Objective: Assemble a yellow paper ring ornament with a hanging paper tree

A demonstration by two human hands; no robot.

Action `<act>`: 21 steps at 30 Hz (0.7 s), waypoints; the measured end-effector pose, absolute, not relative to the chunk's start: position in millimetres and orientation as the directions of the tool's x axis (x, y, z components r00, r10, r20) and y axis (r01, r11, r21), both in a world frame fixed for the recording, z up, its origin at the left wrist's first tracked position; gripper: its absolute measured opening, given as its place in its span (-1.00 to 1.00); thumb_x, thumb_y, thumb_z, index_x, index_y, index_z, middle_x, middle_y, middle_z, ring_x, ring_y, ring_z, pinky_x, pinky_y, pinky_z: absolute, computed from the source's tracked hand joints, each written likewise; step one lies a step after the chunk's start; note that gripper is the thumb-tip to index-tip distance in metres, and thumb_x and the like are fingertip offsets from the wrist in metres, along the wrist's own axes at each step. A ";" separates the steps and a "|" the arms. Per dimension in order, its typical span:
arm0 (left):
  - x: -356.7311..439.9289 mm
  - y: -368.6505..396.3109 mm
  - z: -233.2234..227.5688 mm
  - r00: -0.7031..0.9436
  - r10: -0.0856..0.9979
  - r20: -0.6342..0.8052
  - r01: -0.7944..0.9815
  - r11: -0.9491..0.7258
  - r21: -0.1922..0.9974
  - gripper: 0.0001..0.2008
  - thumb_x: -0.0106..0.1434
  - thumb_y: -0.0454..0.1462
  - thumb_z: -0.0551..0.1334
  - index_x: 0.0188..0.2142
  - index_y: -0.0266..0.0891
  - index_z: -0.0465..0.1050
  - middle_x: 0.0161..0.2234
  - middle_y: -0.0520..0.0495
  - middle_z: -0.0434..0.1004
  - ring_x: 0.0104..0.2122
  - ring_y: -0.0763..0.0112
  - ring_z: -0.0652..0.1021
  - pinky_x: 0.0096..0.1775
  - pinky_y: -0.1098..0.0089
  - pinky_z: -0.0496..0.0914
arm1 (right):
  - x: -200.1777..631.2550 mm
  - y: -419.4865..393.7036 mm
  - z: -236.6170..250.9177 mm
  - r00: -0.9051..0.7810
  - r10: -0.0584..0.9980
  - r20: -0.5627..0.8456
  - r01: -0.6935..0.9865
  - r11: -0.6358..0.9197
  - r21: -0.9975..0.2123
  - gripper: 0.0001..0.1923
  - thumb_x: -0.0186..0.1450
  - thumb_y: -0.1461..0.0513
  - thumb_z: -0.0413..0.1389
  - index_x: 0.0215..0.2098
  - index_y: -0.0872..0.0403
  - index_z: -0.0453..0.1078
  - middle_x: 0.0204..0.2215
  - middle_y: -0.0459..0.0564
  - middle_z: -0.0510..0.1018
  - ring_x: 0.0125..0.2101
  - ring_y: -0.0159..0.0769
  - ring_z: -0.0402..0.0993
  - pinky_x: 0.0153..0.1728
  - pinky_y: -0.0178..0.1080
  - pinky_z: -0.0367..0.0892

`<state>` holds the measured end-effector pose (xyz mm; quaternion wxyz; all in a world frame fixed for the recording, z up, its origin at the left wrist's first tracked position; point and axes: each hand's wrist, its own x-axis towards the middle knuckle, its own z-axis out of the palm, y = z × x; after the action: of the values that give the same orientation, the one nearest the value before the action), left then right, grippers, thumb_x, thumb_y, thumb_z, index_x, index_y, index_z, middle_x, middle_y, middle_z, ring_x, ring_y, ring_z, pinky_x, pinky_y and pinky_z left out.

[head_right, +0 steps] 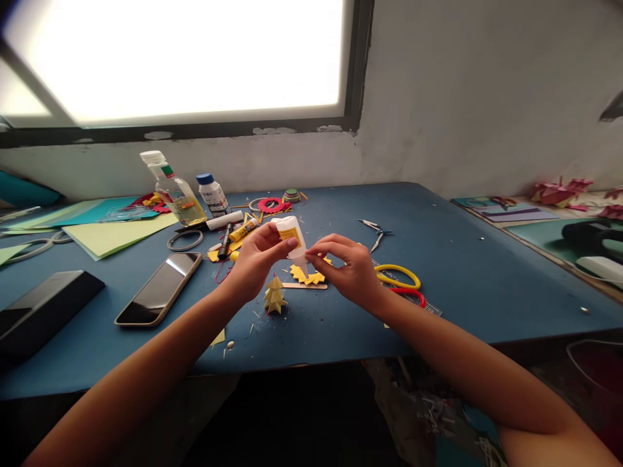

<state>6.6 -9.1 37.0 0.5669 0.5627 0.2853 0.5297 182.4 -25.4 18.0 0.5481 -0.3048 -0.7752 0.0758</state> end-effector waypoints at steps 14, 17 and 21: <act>5.8 -9.4 38.0 0.249 0.932 0.263 -0.240 -0.204 0.949 -0.65 0.02 -0.17 0.40 -0.26 -0.29 0.38 -0.33 -0.03 0.53 -0.36 0.45 0.53 -0.31 0.46 0.38 | 183.4 -27.9 22.3 -0.156 0.645 0.748 0.398 0.734 -0.550 -0.95 0.27 0.23 0.12 -0.36 0.02 0.39 -0.41 -0.08 0.48 -0.37 -0.34 0.38 -0.31 -0.24 0.33; 5.8 -9.5 38.3 0.242 0.933 0.265 -0.236 -0.208 0.949 -0.65 0.02 -0.17 0.40 -0.27 -0.30 0.38 -0.33 -0.03 0.53 -0.36 0.46 0.52 -0.31 0.46 0.38 | 184.0 -26.4 20.1 -0.134 0.659 0.740 0.346 0.731 -0.589 -0.96 0.27 0.25 0.11 -0.35 0.02 0.39 -0.40 -0.10 0.46 -0.37 -0.37 0.37 -0.31 -0.26 0.31; 6.2 -9.9 38.6 0.236 0.935 0.264 -0.234 -0.209 0.949 -0.65 0.02 -0.18 0.40 -0.27 -0.30 0.38 -0.33 -0.03 0.53 -0.36 0.47 0.52 -0.32 0.47 0.38 | 185.3 -25.6 18.4 -0.102 0.695 0.712 0.302 0.703 -0.644 -0.95 0.28 0.25 0.10 -0.35 0.03 0.38 -0.41 -0.11 0.44 -0.39 -0.38 0.37 -0.30 -0.25 0.30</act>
<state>6.2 -9.9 38.6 0.5469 0.5647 0.3103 0.5345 185.3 -25.6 18.4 0.5744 -0.3450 -0.7224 0.1712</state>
